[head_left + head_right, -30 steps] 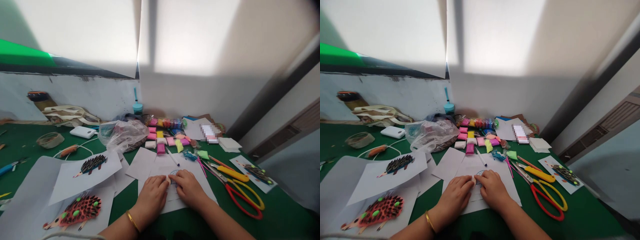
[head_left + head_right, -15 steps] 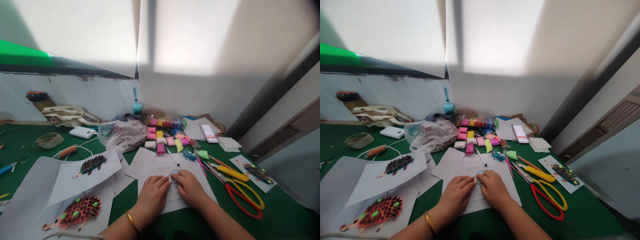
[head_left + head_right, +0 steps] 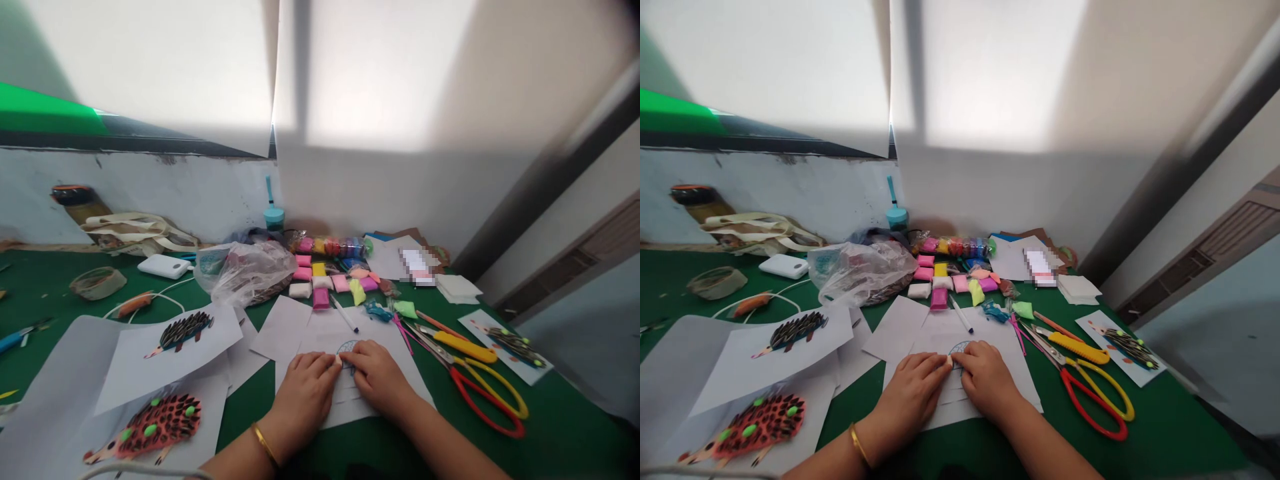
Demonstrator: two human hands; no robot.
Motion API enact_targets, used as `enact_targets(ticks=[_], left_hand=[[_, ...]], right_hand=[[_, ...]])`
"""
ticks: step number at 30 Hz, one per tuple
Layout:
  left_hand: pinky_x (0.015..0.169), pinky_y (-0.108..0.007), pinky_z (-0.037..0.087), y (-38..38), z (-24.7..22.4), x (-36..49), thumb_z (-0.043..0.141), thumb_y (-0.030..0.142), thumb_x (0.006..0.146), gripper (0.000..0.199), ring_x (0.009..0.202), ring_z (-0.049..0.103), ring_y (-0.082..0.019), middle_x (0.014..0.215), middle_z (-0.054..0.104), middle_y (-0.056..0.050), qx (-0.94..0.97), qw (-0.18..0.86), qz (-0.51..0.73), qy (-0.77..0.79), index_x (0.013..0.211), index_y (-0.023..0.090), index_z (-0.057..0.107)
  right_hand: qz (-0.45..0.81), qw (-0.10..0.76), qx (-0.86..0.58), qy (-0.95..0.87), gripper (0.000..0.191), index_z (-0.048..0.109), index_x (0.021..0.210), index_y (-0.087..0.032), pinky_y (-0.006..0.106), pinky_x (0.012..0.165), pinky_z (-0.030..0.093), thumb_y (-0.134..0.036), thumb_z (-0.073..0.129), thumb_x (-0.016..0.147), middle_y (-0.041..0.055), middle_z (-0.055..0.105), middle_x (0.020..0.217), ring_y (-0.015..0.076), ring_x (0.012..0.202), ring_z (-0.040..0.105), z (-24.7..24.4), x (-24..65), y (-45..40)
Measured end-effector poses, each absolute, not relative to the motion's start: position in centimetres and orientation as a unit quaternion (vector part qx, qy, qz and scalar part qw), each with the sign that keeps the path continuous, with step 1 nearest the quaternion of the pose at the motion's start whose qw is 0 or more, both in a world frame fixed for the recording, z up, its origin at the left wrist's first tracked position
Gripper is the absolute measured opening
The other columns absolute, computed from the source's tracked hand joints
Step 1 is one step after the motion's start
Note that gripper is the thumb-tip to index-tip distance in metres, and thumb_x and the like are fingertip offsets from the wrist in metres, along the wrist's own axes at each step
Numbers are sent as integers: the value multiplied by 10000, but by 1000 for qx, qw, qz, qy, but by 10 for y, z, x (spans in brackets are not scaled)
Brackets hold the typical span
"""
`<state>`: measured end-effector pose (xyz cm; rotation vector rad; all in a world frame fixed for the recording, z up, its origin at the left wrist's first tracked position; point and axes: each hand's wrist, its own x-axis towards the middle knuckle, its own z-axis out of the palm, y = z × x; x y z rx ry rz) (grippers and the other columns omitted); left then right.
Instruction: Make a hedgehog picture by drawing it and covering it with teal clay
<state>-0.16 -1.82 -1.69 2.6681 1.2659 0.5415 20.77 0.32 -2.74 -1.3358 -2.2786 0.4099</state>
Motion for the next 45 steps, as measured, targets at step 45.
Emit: enact_targets(ticks=[45], left_hand=[[1000,-429,393,-19,-19,-1,541,163,903,406,1175,521,-250,1309,601,-48,887,57,179,422,1298,255,553]], right_hand=[[122,193,-504,-833,544,654,1216,-300,356,851,399,-50,518,753,49,598,961,212,920,521,-23,202,0]])
